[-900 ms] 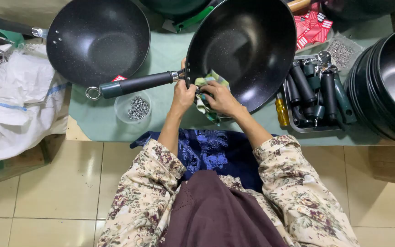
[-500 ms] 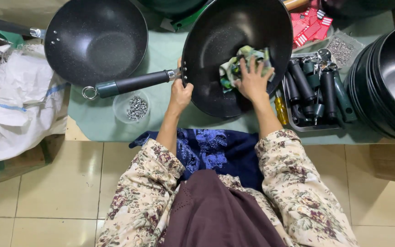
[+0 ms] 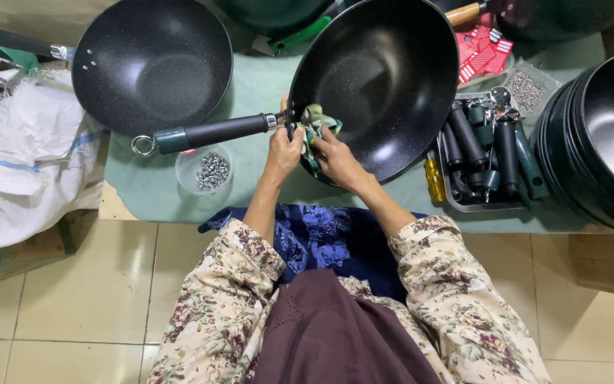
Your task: Wiping a wok and assembling a handle onto a lid
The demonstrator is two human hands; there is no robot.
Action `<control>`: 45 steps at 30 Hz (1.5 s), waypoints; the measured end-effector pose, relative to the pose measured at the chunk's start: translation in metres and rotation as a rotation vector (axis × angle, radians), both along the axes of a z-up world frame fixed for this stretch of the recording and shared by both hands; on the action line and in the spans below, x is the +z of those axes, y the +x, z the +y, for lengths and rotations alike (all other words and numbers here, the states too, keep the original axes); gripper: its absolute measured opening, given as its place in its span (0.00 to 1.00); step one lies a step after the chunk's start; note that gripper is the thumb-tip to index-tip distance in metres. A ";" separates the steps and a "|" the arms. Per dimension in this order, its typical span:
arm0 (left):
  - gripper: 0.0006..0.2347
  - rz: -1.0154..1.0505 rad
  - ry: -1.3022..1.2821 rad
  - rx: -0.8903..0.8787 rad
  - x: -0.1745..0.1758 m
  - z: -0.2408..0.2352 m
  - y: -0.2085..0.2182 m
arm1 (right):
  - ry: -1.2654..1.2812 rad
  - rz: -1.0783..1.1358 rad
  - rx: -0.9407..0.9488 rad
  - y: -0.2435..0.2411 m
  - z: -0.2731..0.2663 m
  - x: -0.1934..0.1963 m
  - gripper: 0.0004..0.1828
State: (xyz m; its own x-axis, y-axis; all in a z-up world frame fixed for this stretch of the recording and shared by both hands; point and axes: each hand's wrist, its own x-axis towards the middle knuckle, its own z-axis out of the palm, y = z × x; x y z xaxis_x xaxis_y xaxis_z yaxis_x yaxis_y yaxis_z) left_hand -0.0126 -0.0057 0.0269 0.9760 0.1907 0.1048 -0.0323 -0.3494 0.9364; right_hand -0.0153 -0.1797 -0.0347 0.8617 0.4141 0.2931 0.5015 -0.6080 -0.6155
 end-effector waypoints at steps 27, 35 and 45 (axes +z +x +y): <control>0.11 0.050 -0.022 -0.021 0.024 -0.005 -0.013 | 0.185 -0.250 0.032 0.049 -0.012 0.010 0.36; 0.11 0.031 -0.022 0.012 0.096 -0.007 -0.029 | -0.491 -0.337 -0.199 0.051 -0.050 0.016 0.24; 0.12 0.045 -0.029 0.035 0.123 -0.013 -0.042 | -0.328 -0.031 -0.447 0.060 -0.078 0.003 0.41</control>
